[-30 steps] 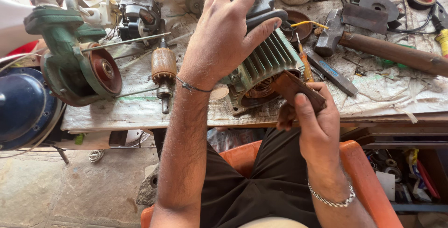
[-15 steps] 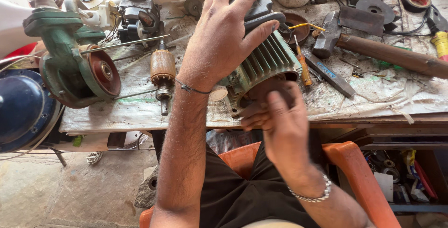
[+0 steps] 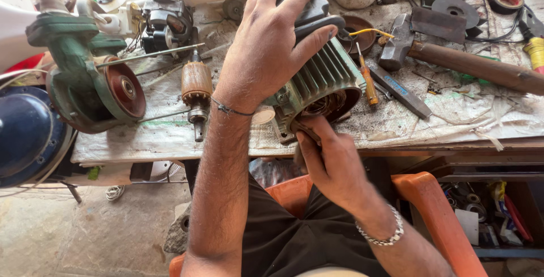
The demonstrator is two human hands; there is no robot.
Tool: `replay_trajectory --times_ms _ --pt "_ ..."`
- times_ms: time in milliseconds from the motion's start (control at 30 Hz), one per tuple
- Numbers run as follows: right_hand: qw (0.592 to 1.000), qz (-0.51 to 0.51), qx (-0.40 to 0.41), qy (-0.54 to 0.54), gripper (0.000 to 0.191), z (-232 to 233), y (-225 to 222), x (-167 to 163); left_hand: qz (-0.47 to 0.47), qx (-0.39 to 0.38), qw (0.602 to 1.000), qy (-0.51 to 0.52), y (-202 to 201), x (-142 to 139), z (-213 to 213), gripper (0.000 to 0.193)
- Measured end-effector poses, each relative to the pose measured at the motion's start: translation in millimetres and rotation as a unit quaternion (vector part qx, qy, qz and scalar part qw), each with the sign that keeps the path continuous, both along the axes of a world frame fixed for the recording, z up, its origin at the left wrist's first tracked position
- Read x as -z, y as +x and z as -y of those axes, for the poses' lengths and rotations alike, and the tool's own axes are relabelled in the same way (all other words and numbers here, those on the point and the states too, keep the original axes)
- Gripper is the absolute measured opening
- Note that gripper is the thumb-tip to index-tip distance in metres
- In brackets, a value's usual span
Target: The person holds an electric motor housing on a cluttered workbench and uses a flat scraper-like tool by hand to scrape burnt residue and debris from the copper windings and inner cavity, rotating the housing to reach different sides and continuing the scraping across the interior surfaces.
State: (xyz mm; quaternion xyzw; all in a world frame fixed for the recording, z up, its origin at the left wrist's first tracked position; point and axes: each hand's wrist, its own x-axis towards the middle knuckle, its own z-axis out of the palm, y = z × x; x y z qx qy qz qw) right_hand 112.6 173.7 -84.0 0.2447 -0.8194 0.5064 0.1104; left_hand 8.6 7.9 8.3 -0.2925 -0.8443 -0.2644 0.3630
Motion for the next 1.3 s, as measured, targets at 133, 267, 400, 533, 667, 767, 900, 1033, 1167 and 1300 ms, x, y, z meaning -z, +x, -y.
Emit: replay_trajectory --times_ms 133,267,400,533,667,767,900,1033,1167,1300 --pt "0.997 0.024 -0.020 -0.072 0.014 -9.1 0.4 -1.3 -0.011 -0.003 1.000 -0.002 0.7 2.2 0.0 0.065" --pt "0.987 0.016 -0.018 -0.160 0.010 -6.1 2.5 -6.7 -0.015 -0.001 1.000 0.000 -0.4 2.2 -0.6 0.064" --pt "1.000 0.029 -0.007 0.007 0.019 -13.7 8.9 -14.0 -0.001 0.000 1.000 0.001 0.3 2.3 0.2 0.064" --pt "0.998 -0.006 -0.016 -0.054 0.011 -15.5 7.4 -8.4 0.007 -0.005 1.000 -0.002 1.2 1.8 0.5 0.064" --pt "0.988 -0.077 0.013 0.134 0.020 -17.7 4.6 -8.0 -0.014 -0.002 1.000 -0.001 0.7 0.8 -0.1 0.064" --pt "0.961 -0.164 0.023 0.220 0.019 -31.4 5.7 -21.9 0.003 -0.001 1.000 0.001 1.9 2.0 -0.1 0.064" --pt "0.917 -0.099 0.072 0.378 0.025 -31.3 7.5 -27.4 0.003 -0.004 1.000 0.003 0.7 1.7 -0.3 0.065" --pt "0.967 -0.054 0.021 0.248 0.021 -13.8 1.2 -10.3 0.007 -0.006 1.000 -0.002 -0.2 1.4 -0.2 0.063" --pt "0.994 -0.080 0.015 -0.068 0.013 -3.7 -2.6 1.8 -0.010 -0.005 1.000 -0.002 -1.2 2.2 -0.3 0.064" --pt "0.977 -0.144 0.047 0.151 0.020 -8.2 2.0 -4.3 -0.012 -0.006 1.000 -0.003 -2.8 3.0 -1.2 0.065"
